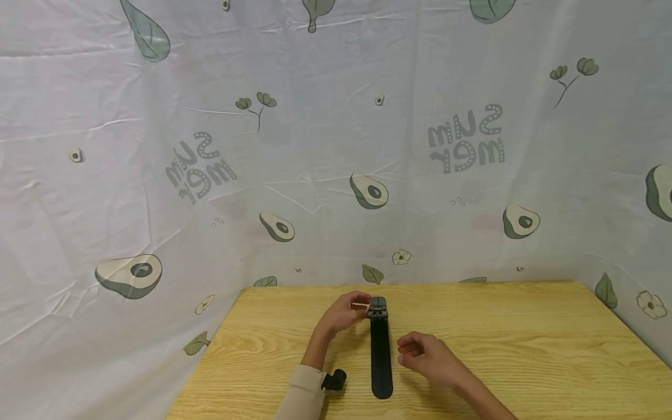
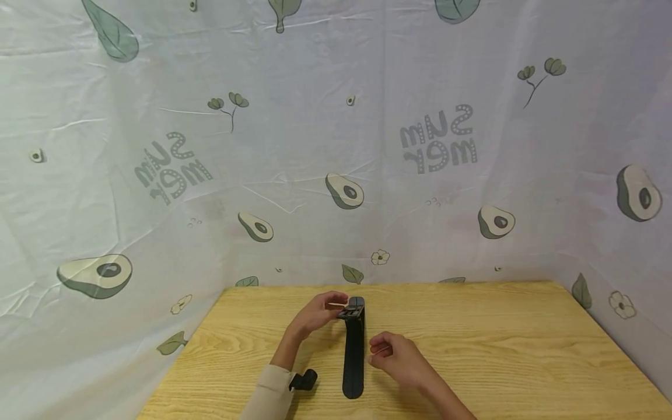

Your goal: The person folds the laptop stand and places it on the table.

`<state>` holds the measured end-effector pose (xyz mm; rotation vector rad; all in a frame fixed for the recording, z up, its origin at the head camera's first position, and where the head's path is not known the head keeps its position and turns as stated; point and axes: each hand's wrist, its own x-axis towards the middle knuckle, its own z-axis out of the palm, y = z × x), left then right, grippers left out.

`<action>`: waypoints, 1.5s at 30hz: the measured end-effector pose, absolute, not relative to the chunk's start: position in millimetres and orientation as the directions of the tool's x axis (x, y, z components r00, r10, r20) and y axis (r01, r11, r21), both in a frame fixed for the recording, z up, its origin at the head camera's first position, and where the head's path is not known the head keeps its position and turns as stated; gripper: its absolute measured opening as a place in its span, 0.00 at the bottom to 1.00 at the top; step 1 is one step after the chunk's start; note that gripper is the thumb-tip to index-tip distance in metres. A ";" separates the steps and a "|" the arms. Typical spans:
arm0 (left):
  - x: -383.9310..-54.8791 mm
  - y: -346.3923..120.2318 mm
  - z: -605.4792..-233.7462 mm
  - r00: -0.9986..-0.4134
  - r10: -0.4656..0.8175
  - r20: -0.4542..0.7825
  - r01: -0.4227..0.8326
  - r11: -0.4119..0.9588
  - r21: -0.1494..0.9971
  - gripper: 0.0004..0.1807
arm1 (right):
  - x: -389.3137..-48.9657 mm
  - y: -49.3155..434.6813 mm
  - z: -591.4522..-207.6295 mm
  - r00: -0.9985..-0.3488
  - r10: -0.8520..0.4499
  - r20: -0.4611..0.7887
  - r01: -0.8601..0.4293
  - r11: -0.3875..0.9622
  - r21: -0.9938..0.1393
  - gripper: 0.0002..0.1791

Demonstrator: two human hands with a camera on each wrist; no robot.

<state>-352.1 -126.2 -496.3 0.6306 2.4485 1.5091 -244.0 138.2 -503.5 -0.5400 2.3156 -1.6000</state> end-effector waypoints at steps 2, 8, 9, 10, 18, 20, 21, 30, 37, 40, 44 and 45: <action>-349.6 -126.4 -494.3 -0.892 0.448 0.065 0.266 0.403 0.876 0.23 | -247.0 135.0 -495.5 -0.920 -0.393 0.005 -0.145 0.329 -0.933 0.24; -343.3 -124.7 -492.8 -0.895 0.439 0.078 0.285 0.429 0.857 0.24 | -256.9 126.3 -487.8 -0.960 -0.273 0.067 -0.174 0.392 -0.903 0.23; -342.5 -124.5 -492.8 -0.895 0.438 0.080 0.287 0.429 0.856 0.24 | -258.6 125.0 -488.2 -0.964 -0.256 0.076 -0.177 0.399 -0.900 0.23; -341.7 -124.5 -492.7 -0.895 0.439 0.083 0.289 0.428 0.856 0.24 | -260.4 123.8 -488.9 -0.967 -0.241 0.085 -0.181 0.409 -0.894 0.23; -336.0 -127.0 -489.1 -0.883 0.460 0.090 0.308 0.426 0.850 0.25 | -272.5 118.9 -495.7 -0.970 -0.198 0.142 -0.214 0.416 -0.884 0.26; -336.1 -128.0 -489.0 -0.881 0.464 0.092 0.312 0.423 0.851 0.25 | -275.1 118.1 -496.7 -0.965 -0.209 0.156 -0.232 0.412 -0.881 0.28; -336.3 -128.4 -489.2 -0.878 0.468 0.095 0.314 0.417 0.853 0.25 | -276.7 117.8 -497.4 -0.963 -0.216 0.162 -0.240 0.413 -0.878 0.29; -337.3 -130.1 -488.8 -0.870 0.480 0.111 0.310 0.358 0.881 0.25 | -294.1 113.0 -499.3 -0.932 -0.285 0.224 -0.332 0.425 -0.842 0.30; -338.7 -130.3 -491.0 -0.864 0.488 0.125 0.319 0.337 0.886 0.22 | -305.4 116.9 -505.6 -0.893 -0.350 0.284 -0.417 0.405 -0.814 0.29; -339.5 -130.0 -492.7 -0.866 0.483 0.129 0.324 0.347 0.880 0.17 | -308.2 119.0 -508.7 -0.886 -0.356 0.298 -0.433 0.401 -0.808 0.28; -340.6 -129.4 -492.6 -0.873 0.469 0.133 0.326 0.358 0.875 0.13 | -310.8 118.6 -510.7 -0.887 -0.338 0.314 -0.438 0.405 -0.803 0.25; -341.0 -129.4 -492.2 -0.875 0.465 0.134 0.325 0.360 0.875 0.13 | -311.3 117.8 -510.6 -0.889 -0.331 0.317 -0.437 0.404 -0.804 0.25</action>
